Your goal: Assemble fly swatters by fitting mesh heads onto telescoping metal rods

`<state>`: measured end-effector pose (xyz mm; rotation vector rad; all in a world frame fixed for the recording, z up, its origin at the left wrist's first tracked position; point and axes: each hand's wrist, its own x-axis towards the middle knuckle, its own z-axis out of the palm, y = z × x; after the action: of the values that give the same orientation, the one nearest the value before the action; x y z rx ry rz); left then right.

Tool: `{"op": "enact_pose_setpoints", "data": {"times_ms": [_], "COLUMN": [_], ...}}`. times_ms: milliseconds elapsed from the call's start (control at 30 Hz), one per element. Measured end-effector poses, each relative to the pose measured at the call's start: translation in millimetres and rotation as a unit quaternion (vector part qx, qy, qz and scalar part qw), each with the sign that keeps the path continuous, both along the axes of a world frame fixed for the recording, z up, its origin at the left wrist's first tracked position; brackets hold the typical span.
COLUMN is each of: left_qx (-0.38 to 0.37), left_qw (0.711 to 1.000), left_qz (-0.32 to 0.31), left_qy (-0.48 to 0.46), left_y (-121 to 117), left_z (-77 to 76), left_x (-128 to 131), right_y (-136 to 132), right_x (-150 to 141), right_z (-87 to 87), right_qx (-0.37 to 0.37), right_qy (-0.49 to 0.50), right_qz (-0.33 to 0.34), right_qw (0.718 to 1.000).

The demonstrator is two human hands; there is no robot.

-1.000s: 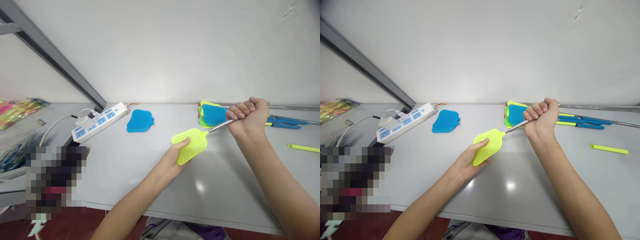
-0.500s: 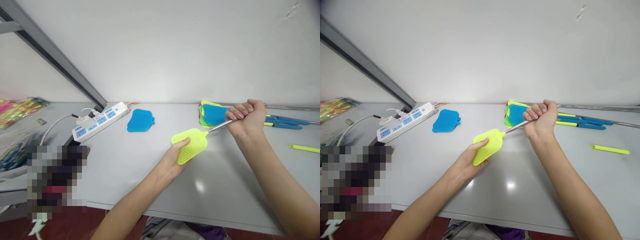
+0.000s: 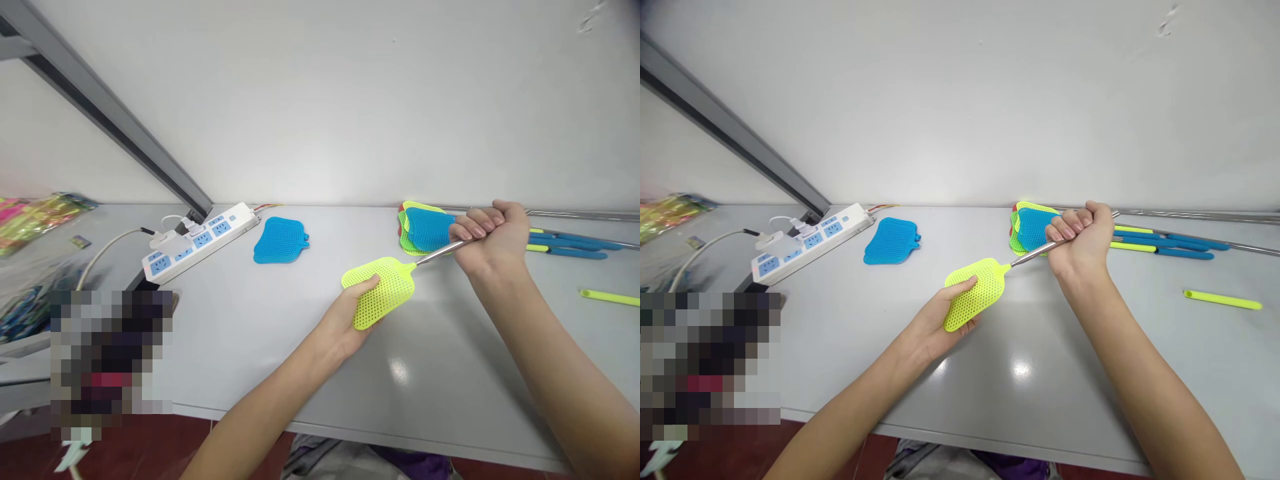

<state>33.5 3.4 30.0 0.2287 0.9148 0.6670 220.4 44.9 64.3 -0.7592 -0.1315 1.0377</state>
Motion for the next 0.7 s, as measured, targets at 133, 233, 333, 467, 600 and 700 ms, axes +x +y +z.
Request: {"op": "enact_pose_setpoints", "data": {"times_ms": [133,233,333,467,600,700], "left_qx": [0.003,0.006,0.005,0.001,0.002,0.004], "left_qw": [1.0,1.0,1.0,1.0,1.0,1.0], "left_qz": [0.003,0.003,0.004,0.003,0.006,0.008], "left_qy": [-0.009,-0.021,-0.023,-0.006,0.002,-0.006], "left_y": [-0.1,0.0,0.3,0.3,0.1,0.2], "left_z": [0.3,-0.2,-0.4,0.7,2.1,2.5], "left_x": [0.5,0.2,-0.2,-0.1,0.0,-0.1], "right_y": [0.2,0.2,0.1,0.3,0.9,1.3], "right_x": [-0.7,-1.0,-0.8,-0.1,0.2,-0.2], "right_z": [0.6,1.0,0.9,0.2,-0.4,-0.8], "right_qx": [0.002,0.003,0.001,0.0,-0.002,0.0], "right_qy": [0.006,0.007,0.007,0.01,0.017,0.024], "right_qz": [0.0,0.001,-0.001,0.001,0.002,0.004], "right_qw": [1.0,1.0,1.0,1.0,1.0,1.0]}}
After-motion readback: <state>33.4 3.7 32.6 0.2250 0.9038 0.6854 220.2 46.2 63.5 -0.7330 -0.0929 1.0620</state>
